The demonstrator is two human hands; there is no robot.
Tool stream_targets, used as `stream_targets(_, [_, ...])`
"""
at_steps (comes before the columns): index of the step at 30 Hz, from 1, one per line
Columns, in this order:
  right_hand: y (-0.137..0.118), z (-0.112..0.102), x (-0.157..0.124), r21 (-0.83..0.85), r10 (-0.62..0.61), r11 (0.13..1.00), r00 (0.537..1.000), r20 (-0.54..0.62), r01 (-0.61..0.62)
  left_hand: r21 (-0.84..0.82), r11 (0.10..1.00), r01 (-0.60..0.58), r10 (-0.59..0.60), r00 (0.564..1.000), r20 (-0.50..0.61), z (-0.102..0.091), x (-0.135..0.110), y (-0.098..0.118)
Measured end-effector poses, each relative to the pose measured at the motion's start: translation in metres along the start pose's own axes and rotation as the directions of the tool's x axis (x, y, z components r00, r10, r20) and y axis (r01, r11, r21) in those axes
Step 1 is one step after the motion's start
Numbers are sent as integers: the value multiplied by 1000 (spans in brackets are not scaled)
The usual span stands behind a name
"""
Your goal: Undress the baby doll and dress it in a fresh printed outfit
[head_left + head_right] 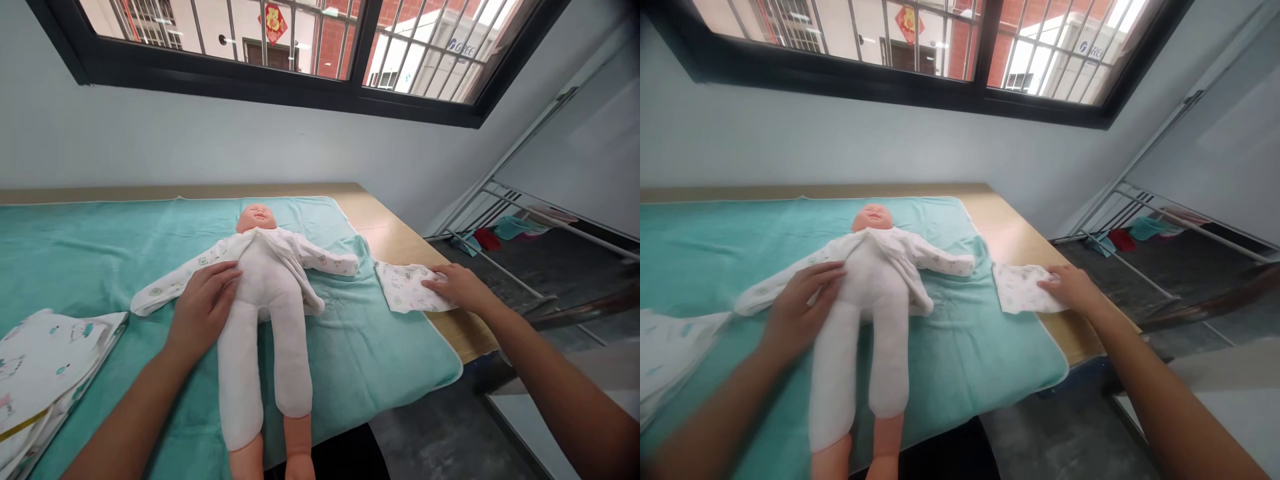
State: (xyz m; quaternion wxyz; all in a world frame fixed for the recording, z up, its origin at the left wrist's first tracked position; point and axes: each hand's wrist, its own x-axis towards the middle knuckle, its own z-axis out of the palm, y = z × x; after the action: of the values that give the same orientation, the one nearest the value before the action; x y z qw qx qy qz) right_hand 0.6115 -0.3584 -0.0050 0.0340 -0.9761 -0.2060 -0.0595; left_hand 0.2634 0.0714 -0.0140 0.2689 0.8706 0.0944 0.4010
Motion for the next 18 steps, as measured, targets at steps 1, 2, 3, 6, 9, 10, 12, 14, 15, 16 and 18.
stream_targets(1, [0,-2,-1,13,12,1000,1000,24,-13,10,1000,-14,14,1000,-4,0,0,0])
stream_targets(2, [-2,-4,-2,21,26,999,999,32,-26,19,1000,-22,22,1000,-9,0,0,-1])
stream_targets(3, [-4,-8,-3,25,34,999,999,26,-35,23,999,-27,27,1000,-12,0,0,-1])
stream_targets(6, [-15,-24,-8,89,-3,996,999,-33,5,31,999,-24,24,1000,-12,-1,0,1])
stream_targets(9, [-31,-43,-20,278,24,961,991,-131,13,39,999,-26,27,1000,-16,-1,0,2])
stream_targets(10, [-38,-50,-24,337,62,941,986,-154,-7,39,999,-31,31,999,-19,-1,0,1])
stream_targets(12, [-54,-63,-33,428,135,903,971,-197,-38,39,999,-38,39,999,-25,0,-1,-1])
stream_targets(14, [-74,-77,-38,552,180,833,954,-242,-17,41,999,-31,32,999,-36,0,-2,0])
stream_targets(15, [-87,-85,-38,631,198,776,947,-254,7,35,999,-21,23,998,-50,0,-3,3])
stream_targets(16, [-100,-94,-38,705,212,708,944,-252,30,15,1000,-5,7,997,-75,0,-3,9])
stream_targets(18, [-132,-117,-35,764,221,639,932,-286,83,-84,995,55,-64,992,-111,0,-1,30])
